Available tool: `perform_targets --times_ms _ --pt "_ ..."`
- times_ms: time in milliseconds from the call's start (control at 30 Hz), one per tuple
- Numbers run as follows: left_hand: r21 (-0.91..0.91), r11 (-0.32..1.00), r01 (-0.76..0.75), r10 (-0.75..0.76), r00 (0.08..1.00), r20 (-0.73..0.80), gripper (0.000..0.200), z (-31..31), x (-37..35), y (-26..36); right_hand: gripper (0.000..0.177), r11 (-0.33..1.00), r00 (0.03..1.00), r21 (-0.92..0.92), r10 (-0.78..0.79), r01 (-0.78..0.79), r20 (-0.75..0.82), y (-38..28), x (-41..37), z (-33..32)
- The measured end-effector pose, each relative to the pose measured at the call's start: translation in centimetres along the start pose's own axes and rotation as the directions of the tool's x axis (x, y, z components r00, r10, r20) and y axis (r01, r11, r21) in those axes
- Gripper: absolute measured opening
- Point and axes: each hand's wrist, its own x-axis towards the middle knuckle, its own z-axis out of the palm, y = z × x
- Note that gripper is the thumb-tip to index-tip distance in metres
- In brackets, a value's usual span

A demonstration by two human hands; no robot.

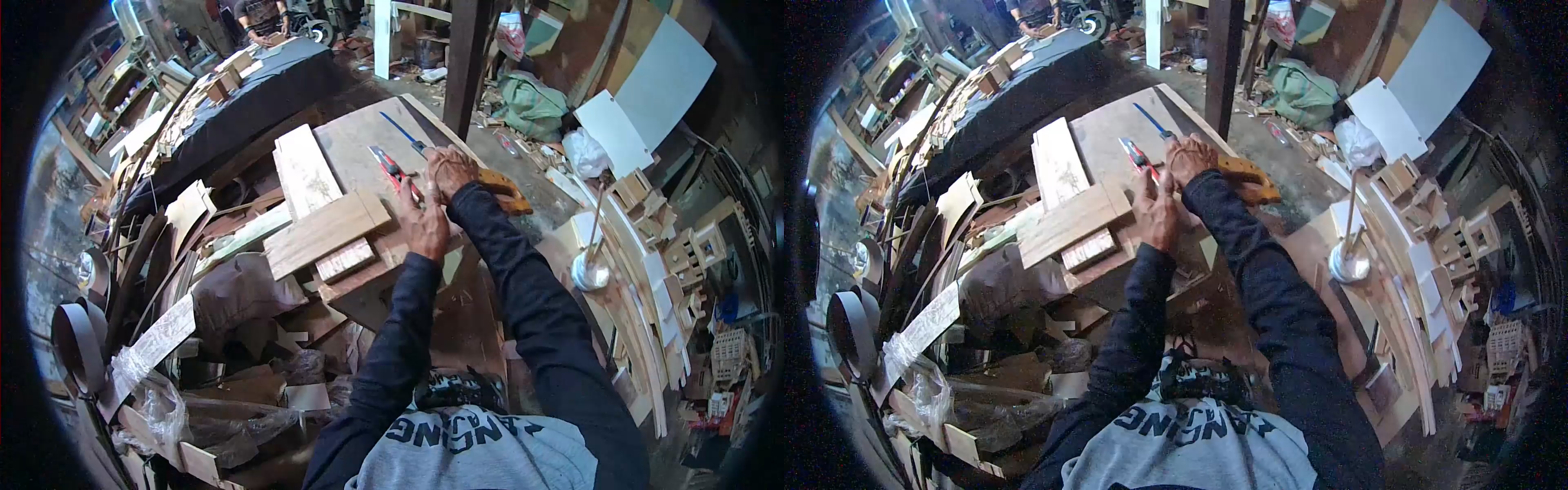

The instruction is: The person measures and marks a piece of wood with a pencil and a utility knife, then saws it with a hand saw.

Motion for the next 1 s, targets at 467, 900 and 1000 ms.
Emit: perform_targets --times_ms 467,900,1000 --pt "0.176 0.984 0.004 0.034 0.977 -0.211 0.05 1.1 2.0 -1.1 0.03 0.985 0.988 -0.143 0.113 -0.097 0.108 -1.2 4.4 3.8" --pt "0.02 0.993 0.117 -0.108 0.962 -0.249 0.067 0.8 3.2 0.7 0.048 0.967 0.872 0.05 0.201 -0.249 0.446 -0.6 4.4 3.1" --pt "0.06 0.989 0.133 -0.107 0.943 -0.315 0.067 1.1 3.9 -0.2 0.046 0.978 0.886 0.086 0.135 -0.192 0.444 -2.1 3.7 0.1"
